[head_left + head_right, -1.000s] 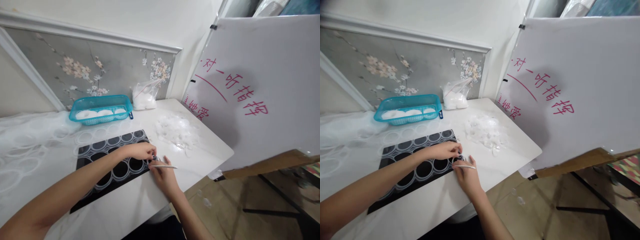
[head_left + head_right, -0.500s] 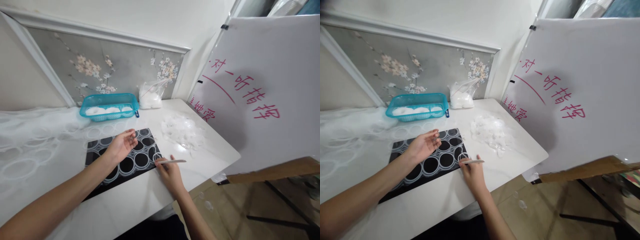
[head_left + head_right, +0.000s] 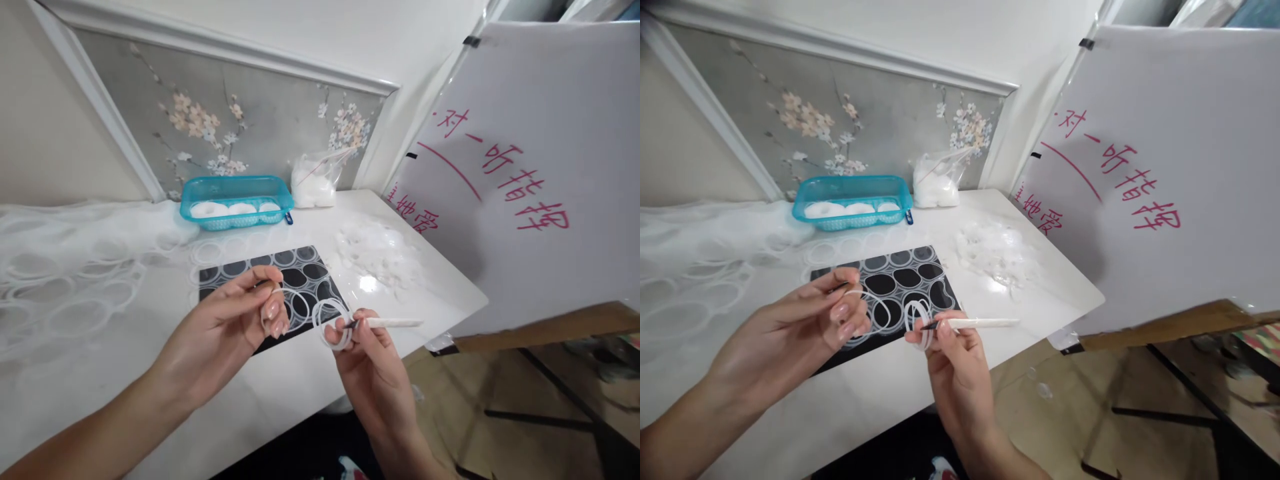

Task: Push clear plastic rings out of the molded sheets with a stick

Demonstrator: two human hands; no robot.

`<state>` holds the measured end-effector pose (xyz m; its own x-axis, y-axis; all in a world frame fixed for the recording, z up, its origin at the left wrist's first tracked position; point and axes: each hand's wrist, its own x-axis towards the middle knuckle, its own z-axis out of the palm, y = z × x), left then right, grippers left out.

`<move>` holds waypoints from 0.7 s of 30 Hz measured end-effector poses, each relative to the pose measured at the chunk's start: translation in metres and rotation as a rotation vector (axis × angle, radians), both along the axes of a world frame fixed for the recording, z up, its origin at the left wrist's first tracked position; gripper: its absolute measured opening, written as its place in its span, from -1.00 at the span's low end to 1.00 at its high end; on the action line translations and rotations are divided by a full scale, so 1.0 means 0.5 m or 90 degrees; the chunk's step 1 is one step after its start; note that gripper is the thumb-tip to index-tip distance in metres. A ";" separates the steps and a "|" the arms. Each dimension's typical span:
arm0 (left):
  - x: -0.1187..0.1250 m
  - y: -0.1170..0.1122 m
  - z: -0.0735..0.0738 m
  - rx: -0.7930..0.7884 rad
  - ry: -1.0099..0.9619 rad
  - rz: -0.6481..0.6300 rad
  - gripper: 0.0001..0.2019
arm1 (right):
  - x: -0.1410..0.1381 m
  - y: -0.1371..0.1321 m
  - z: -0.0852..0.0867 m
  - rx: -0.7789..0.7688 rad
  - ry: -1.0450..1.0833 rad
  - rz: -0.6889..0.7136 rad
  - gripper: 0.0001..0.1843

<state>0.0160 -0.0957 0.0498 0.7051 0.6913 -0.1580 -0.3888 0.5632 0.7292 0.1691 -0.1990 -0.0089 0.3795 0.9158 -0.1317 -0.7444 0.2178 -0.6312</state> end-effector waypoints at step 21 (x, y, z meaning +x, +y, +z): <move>-0.047 -0.029 0.000 0.925 0.347 0.101 -0.75 | -0.093 0.003 0.013 0.063 0.055 0.109 -0.92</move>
